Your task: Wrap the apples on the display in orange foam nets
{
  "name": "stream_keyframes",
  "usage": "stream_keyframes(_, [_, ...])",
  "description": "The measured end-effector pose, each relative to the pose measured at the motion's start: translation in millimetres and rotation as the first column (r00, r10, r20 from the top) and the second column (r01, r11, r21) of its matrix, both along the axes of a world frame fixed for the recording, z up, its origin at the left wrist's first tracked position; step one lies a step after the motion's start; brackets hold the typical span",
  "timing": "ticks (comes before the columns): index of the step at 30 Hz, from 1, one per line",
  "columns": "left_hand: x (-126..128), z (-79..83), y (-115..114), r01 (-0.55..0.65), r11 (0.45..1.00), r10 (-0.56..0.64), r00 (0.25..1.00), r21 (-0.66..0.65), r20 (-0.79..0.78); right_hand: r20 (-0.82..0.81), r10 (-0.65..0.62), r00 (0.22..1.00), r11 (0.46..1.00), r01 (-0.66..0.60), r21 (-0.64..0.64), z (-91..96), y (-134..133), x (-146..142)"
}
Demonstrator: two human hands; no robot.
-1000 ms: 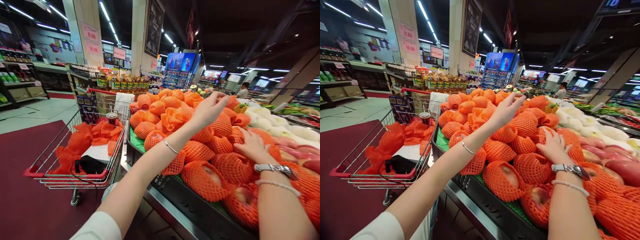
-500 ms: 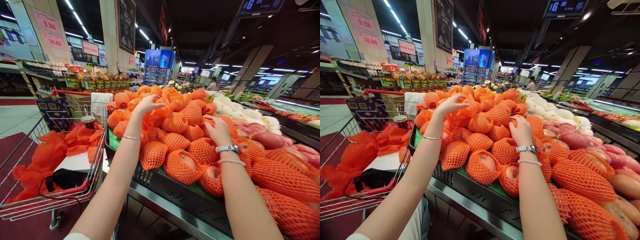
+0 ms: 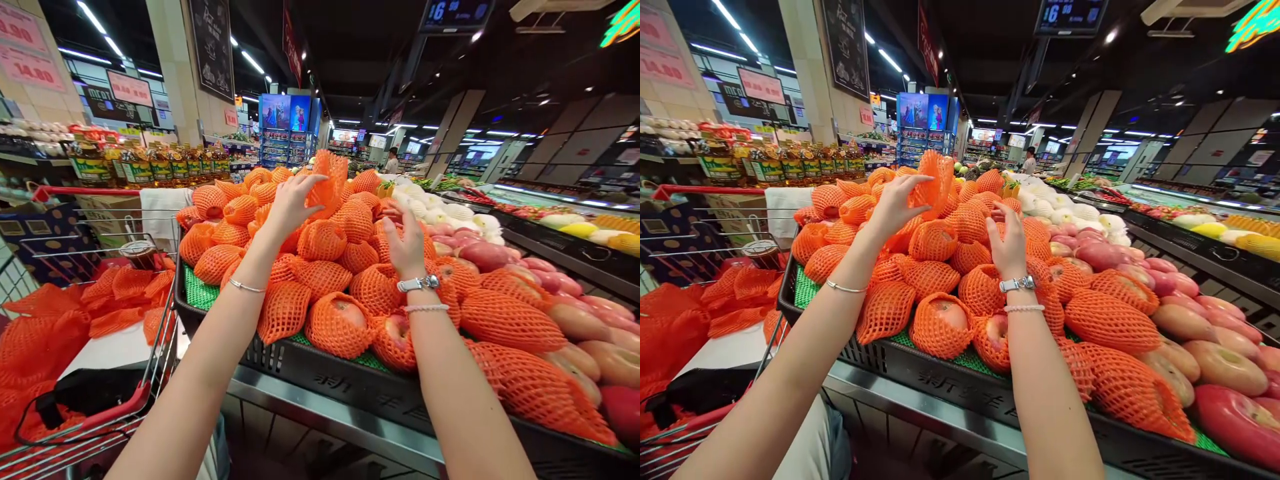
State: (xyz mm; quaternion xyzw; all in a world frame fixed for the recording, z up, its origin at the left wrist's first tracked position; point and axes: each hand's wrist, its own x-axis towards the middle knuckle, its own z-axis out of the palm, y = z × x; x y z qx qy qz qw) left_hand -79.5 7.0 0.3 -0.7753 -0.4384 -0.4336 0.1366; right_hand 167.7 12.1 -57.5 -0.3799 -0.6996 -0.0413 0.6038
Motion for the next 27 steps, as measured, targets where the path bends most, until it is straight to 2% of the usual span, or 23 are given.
stream_keyframes(3, [13,0.3,-7,0.111,0.992,-0.105,0.99,0.061,-0.092,0.034,0.068,0.997,0.996,-0.07,0.052,7.7,-17,-8])
stream_keyframes(5, [20,-1.9,-10,0.22,0.975,-0.212,0.964,0.031,-0.157,0.072,0.015,0.997,0.998,-0.02,0.061,11.9,-26,-11])
stream_keyframes(8, [25,-5.4,-13,0.339,0.94,-0.339,0.918,-0.037,-0.207,0.014,-0.025,1.0,0.999,0.024,0.042,15.0,-27,-13])
stream_keyframes(11, [25,-5.3,-15,0.381,0.923,-0.385,0.9,-0.061,-0.203,-0.104,0.112,0.988,0.99,-0.12,-0.072,14.2,-18,-13])
stream_keyframes(13, [24,-3.3,-14,0.412,0.91,-0.415,0.897,-0.055,-0.152,-0.204,0.255,0.945,0.946,-0.288,-0.152,13.1,-14,-14])
stream_keyframes(15, [23,-0.8,-13,0.41,0.912,-0.411,0.91,-0.029,-0.062,-0.329,0.373,0.868,0.885,-0.439,-0.155,13.0,-13,-14])
stream_keyframes(17, [23,0.9,-13,0.323,0.946,-0.323,0.944,0.021,0.068,-0.41,0.439,0.8,0.847,-0.52,-0.107,13.7,-16,-14])
stream_keyframes(20, [27,0.7,-13,0.124,0.992,-0.128,0.94,0.035,0.316,-0.392,0.53,0.752,0.778,-0.615,-0.128,13.7,-21,-15])
stream_keyframes(22, [29,-0.5,-15,0.081,0.996,-0.06,0.907,-0.035,0.416,-0.367,0.577,0.73,0.717,-0.668,-0.201,11.9,-19,-16])
stream_keyframes(24, [32,-1.5,-17,0.136,0.985,-0.074,0.893,-0.109,0.443,-0.358,0.559,0.748,0.711,-0.654,-0.259,9.5,-15,-18])
stream_keyframes(27, [35,-2.1,-18,0.282,0.942,-0.165,0.862,-0.184,0.479,-0.338,0.49,0.804,0.766,-0.582,-0.274,8.3,-8,-20])
